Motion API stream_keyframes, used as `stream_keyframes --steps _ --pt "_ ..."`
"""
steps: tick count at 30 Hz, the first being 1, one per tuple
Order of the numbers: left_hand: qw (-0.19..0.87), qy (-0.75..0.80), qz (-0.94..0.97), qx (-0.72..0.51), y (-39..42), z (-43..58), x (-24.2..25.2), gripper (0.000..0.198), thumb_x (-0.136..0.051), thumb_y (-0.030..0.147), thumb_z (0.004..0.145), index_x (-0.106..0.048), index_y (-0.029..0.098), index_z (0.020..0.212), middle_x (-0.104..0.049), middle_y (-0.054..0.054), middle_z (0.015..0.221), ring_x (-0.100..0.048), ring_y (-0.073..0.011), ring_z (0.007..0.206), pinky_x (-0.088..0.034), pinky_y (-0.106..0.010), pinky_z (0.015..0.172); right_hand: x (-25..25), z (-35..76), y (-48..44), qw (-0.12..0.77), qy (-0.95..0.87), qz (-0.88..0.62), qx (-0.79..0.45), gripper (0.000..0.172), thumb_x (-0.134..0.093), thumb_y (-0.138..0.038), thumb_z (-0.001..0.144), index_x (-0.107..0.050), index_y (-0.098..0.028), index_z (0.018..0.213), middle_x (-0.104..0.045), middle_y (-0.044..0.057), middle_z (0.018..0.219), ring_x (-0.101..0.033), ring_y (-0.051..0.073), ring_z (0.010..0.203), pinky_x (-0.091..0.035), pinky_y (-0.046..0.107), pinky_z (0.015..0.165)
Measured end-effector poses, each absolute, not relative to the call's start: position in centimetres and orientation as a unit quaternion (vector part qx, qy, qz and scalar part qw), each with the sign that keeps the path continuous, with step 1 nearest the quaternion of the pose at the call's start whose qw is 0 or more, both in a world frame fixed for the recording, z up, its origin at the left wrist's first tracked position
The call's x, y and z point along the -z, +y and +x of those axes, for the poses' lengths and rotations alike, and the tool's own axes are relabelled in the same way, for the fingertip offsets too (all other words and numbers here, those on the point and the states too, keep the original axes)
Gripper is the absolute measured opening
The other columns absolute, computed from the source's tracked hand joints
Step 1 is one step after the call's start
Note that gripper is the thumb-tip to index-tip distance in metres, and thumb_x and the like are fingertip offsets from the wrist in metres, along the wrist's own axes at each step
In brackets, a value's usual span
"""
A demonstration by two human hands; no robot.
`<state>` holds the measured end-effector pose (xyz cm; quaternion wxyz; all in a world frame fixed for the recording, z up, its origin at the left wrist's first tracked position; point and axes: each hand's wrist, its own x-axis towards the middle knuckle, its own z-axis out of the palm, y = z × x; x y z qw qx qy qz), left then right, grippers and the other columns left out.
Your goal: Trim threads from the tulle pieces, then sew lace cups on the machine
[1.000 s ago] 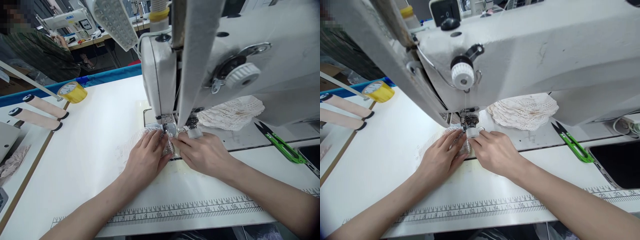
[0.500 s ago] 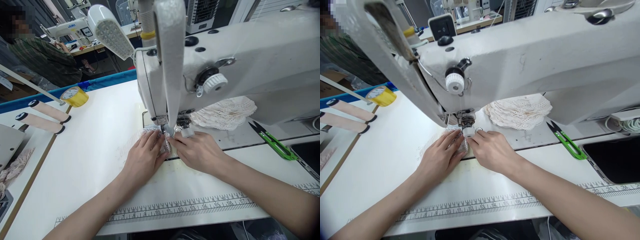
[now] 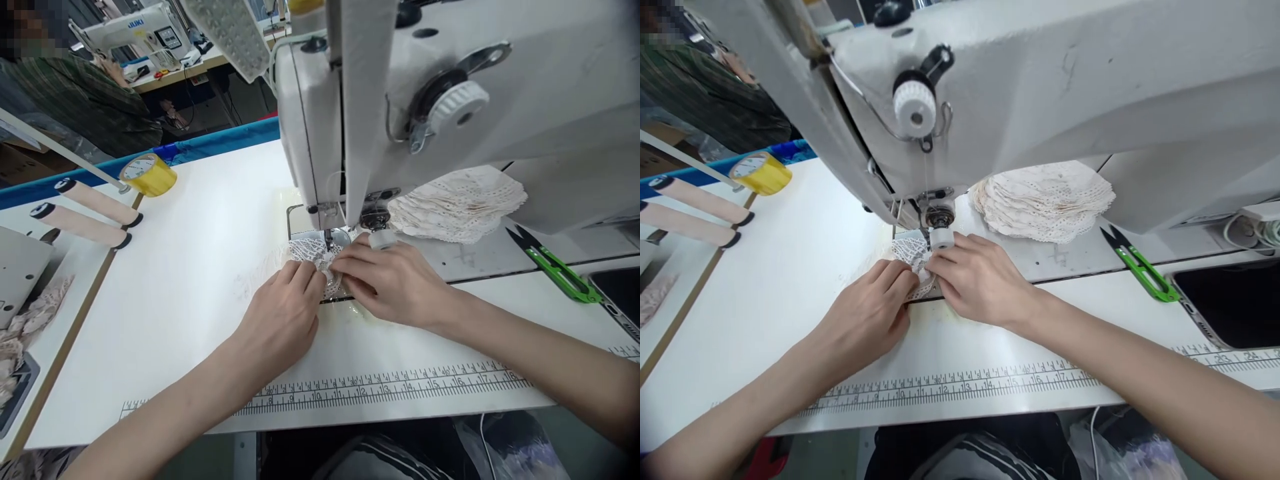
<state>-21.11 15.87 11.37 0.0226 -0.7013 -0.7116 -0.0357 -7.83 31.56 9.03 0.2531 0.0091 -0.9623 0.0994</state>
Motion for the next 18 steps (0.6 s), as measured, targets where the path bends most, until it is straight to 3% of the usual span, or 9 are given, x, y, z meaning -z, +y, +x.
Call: stream_keyframes --steps 4,9,13,15,18 --pt "0.076 -0.728 -0.678 0.077 17.2 -22.2 -10.4 0.025 -0.042 -0.003 0.080 -0.056 0.017 0.080 -0.059 -0.004 0.075 -0.051 -0.0200 0.066 -0.040 -0.031 0.051 -9.7 -8.2 31.8 0.198 -0.975 0.005 -0.100 0.021 -0.051 -0.011 0.086 -0.071 -0.015 0.090 -0.073 0.007 0.095 -0.058 0.015 0.069 -0.034 0.028 0.059" --pt "-0.090 -0.752 -0.584 0.292 18.6 -23.7 -10.6 0.029 -0.035 -0.002 0.080 -0.055 0.020 0.082 -0.057 0.002 0.070 -0.050 -0.0137 0.060 -0.039 -0.025 0.052 -8.7 -8.5 32.3 0.232 -0.958 -0.070 -0.155 0.029 -0.046 -0.028 0.099 -0.074 -0.020 0.093 -0.070 0.001 0.072 -0.056 0.012 0.057 -0.035 0.026 0.053" --pt "-0.179 -0.734 -0.563 0.334 19.2 -24.2 -10.9 0.026 -0.040 0.019 0.094 -0.066 0.020 0.094 -0.067 -0.002 0.089 -0.061 -0.0164 0.077 -0.049 -0.030 0.067 -8.3 -8.7 32.6 0.261 -0.933 -0.129 -0.213 0.031 -0.046 -0.034 0.099 -0.075 -0.021 0.098 -0.070 0.002 0.071 -0.061 0.014 0.063 -0.041 0.026 0.057" --pt "-0.187 -0.727 -0.580 0.315 19.3 -24.3 -10.8 0.025 -0.048 0.031 0.094 -0.071 0.020 0.096 -0.068 -0.004 0.100 -0.064 -0.0188 0.085 -0.050 -0.033 0.074 -8.4 -8.8 32.7 0.260 -0.929 -0.140 -0.223 0.031 -0.047 -0.035 0.099 -0.075 -0.020 0.098 -0.070 0.003 0.072 -0.061 0.014 0.063 -0.042 0.026 0.057" --pt "-0.190 -0.717 -0.593 0.314 19.5 -24.7 -10.5 0.018 -0.059 0.027 0.089 -0.073 0.022 0.098 -0.068 -0.005 0.108 -0.065 -0.0193 0.088 -0.052 -0.034 0.076 -8.4 -9.0 32.8 0.249 -0.933 -0.149 -0.214 0.033 -0.047 -0.038 0.099 -0.074 -0.019 0.098 -0.070 0.003 0.070 -0.059 0.013 0.059 -0.040 0.026 0.055"
